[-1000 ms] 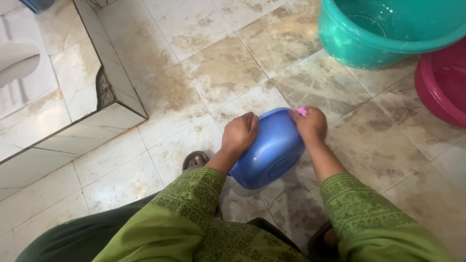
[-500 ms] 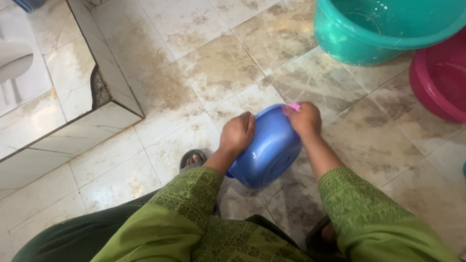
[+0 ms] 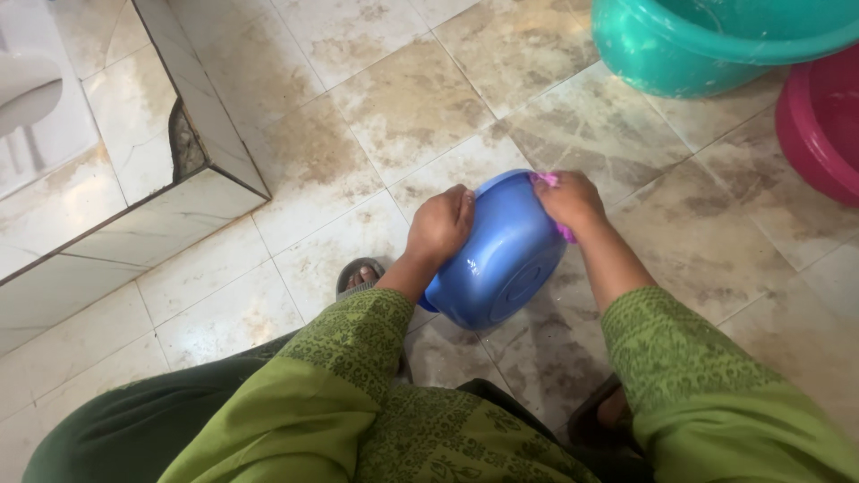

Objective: The person scrubs the inside and outside of a green basin with a pink cloth, then rinses the cloth in a blue basin. They proceed to scrub the inside and outside of the blue basin with the same cloth.

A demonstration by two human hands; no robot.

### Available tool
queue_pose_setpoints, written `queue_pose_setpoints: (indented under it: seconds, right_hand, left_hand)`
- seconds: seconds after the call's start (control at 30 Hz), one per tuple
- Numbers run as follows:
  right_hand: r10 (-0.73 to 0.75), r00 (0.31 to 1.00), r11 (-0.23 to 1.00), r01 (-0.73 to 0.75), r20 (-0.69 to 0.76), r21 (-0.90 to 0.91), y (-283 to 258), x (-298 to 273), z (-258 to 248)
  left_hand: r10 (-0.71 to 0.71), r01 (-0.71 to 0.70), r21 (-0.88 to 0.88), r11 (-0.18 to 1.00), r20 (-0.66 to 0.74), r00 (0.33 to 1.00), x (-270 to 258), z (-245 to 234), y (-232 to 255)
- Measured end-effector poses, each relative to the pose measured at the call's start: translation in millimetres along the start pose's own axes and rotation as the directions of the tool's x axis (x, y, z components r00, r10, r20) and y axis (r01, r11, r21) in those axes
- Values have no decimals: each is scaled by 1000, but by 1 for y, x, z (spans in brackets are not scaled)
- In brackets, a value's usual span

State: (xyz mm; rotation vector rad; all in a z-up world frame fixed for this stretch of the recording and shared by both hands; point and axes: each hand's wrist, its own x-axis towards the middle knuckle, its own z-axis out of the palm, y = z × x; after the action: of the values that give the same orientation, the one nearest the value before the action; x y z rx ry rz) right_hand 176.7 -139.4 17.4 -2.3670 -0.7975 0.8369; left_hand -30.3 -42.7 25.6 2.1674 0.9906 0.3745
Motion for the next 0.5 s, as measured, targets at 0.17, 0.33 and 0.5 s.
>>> queue_pose_setpoints:
  seconds: [0.17,0.33,0.5]
  right_hand:
    - [-583,785,807,527,-211,-267,-26,-49,36]
    - [-467,855,881,427,-226,-205,8,-3,21]
    - [56,998,969,-55,2,242,48,29,12]
  left_hand:
    - [2,-1,14,1000,-40,999,4,3,-7]
    - [3,-2,43,999,-23,1000,1,-2,-5]
    - [-26,23,105,994,25,999,3,0,10]
